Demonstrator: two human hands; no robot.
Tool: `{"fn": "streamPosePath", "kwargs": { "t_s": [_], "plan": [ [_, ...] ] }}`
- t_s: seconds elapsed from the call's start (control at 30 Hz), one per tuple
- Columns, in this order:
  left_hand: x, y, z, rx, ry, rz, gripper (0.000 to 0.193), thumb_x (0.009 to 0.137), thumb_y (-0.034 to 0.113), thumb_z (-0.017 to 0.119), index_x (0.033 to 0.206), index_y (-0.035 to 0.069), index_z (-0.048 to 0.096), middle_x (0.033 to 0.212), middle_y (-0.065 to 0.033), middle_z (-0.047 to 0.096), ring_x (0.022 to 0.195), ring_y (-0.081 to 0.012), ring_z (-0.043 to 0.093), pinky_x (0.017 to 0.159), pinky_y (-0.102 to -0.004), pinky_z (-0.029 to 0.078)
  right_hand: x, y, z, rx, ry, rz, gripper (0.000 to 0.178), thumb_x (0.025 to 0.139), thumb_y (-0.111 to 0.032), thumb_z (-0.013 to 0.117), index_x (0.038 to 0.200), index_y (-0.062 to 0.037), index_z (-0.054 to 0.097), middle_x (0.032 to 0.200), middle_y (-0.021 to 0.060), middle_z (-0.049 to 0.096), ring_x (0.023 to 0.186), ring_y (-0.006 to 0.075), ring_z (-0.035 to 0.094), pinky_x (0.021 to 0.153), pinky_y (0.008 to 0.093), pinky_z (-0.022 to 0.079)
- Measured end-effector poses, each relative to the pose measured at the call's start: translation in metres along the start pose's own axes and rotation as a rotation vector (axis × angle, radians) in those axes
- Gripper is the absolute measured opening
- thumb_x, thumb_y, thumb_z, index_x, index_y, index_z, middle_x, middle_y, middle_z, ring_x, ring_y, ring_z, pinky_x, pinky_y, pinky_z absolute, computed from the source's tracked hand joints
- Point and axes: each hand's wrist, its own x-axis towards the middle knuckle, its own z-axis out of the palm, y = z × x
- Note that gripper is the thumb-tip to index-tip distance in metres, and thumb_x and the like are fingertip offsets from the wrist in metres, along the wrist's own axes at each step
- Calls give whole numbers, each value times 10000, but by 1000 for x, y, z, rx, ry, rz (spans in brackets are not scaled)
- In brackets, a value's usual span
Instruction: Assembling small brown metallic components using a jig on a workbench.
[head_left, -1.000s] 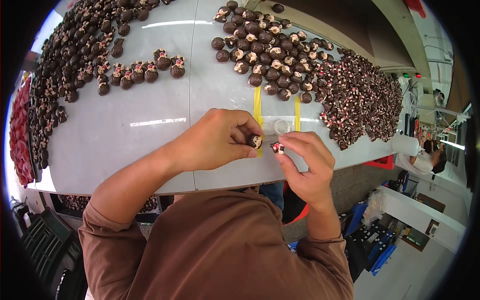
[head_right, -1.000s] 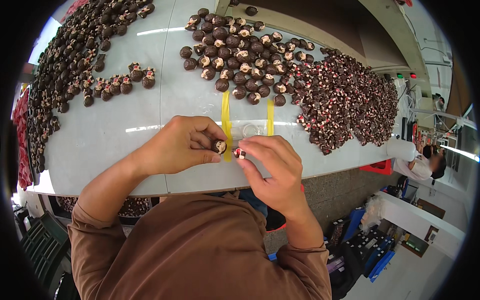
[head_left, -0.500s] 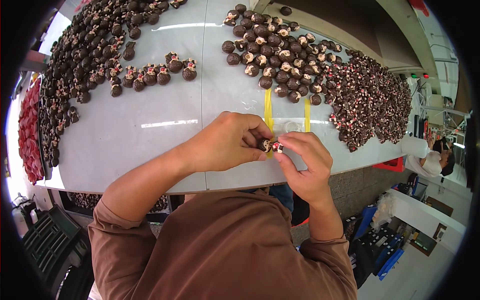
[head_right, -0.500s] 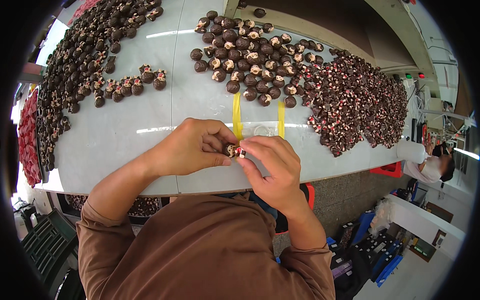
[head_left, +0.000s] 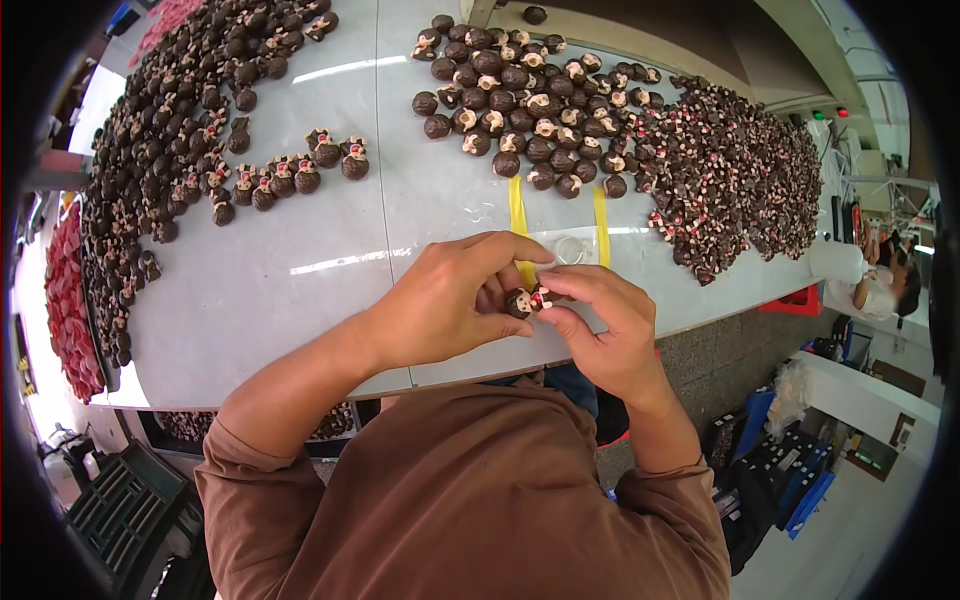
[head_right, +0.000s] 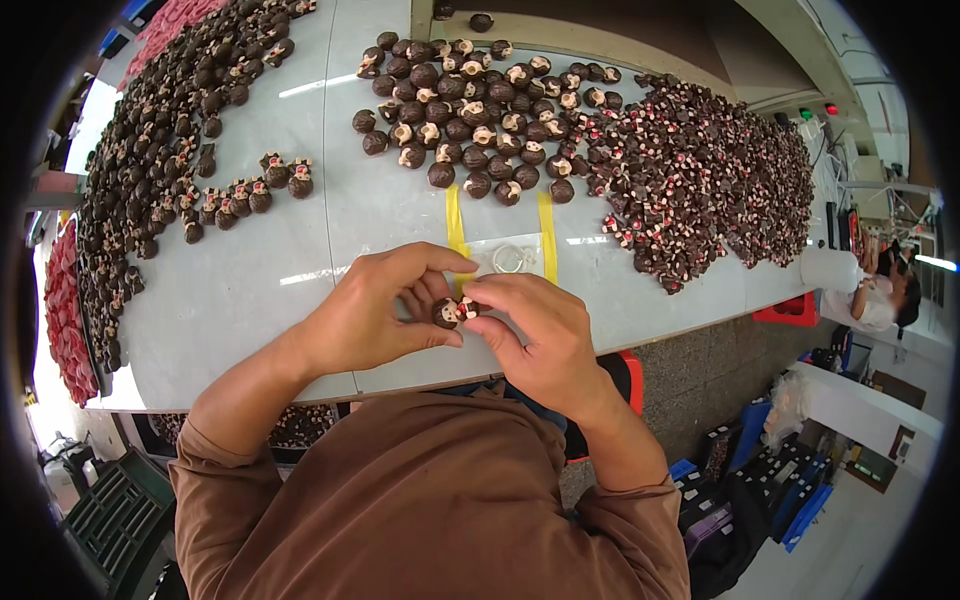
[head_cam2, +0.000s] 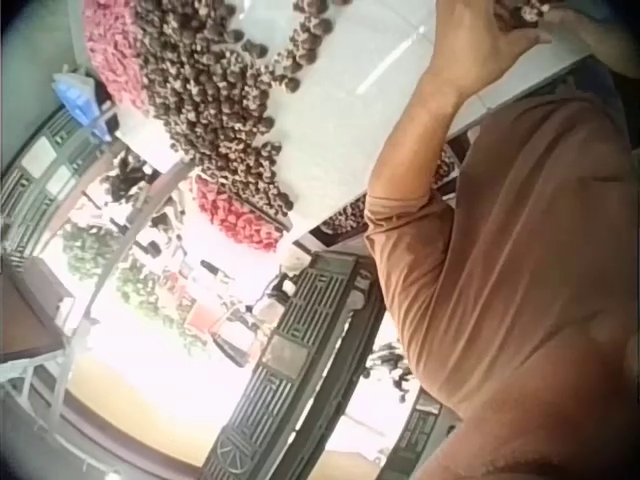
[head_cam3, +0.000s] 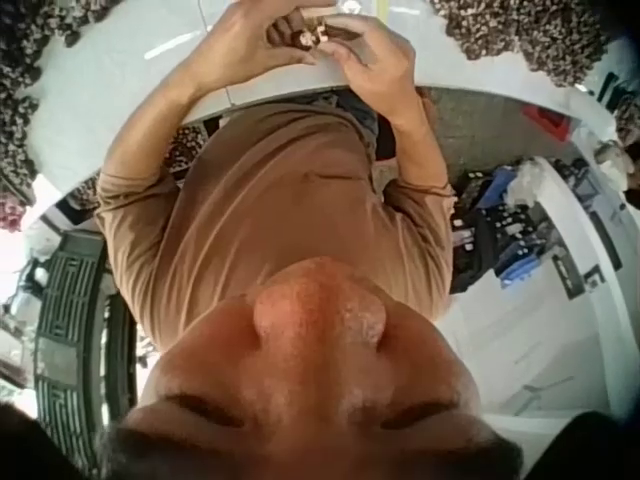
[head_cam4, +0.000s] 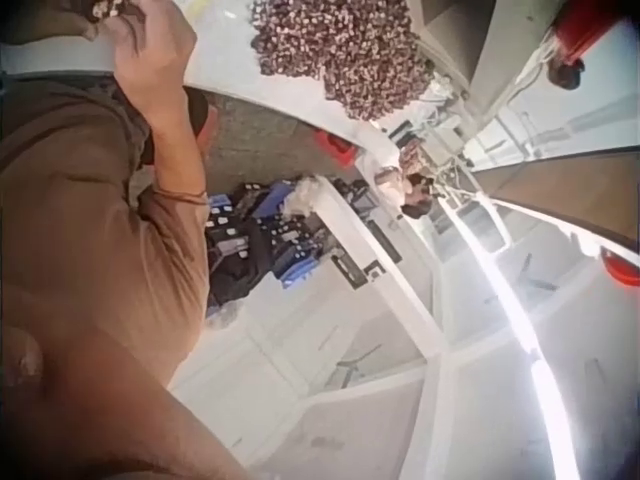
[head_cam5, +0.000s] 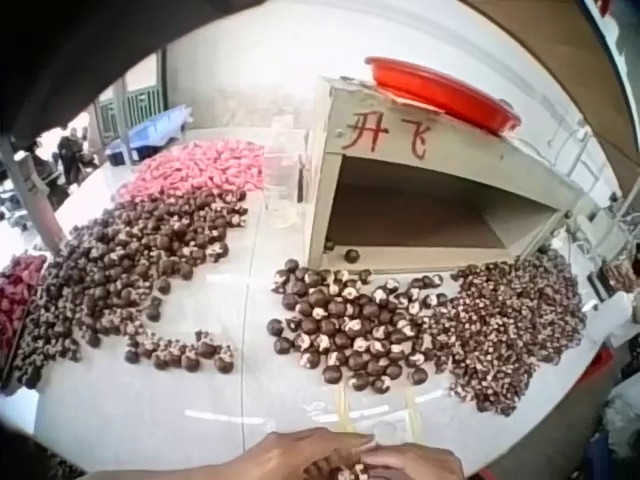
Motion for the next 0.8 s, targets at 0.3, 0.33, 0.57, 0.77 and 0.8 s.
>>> {"fn": "streamPosePath", "kwargs": {
  "t_s": [0.3,0.33,0.57,0.77,0.8],
  "plan": [
    [4,-14,-6,533,173,353,468,621,259,1019,956,51,769,821,-75,605,723,-261,638,640,-364,533,-23,20,-32,-76,282,139,199,889,-16,832,1050,-2,715,993,103,776,795,166,697,761,278,544],
    [4,-14,-8,622,279,364,438,598,259,994,876,75,709,803,-75,579,704,-281,616,626,-400,511,-25,28,-40,-236,368,123,123,916,-9,781,1032,-15,740,946,72,755,742,150,642,714,283,516],
    [16,-18,-53,982,668,328,435,583,224,961,759,76,591,769,-84,551,679,-306,579,599,-425,462,-8,69,-75,-807,346,47,242,852,-88,811,1090,-92,769,1055,85,684,1010,323,623,832,429,502],
    [7,-13,-80,1193,785,-48,503,729,424,947,925,45,680,995,-104,569,974,-308,594,737,-444,490,2,74,-67,-851,225,35,244,825,-148,839,1051,-105,755,1055,46,699,1028,288,610,884,445,470],
    [8,-16,-82,1221,785,-51,503,729,424,947,925,45,680,995,-104,569,974,-308,594,737,-444,490,1,77,-69,-836,229,55,242,818,-147,845,1036,-102,751,1040,48,710,1018,293,612,870,446,466]
  ]
}}
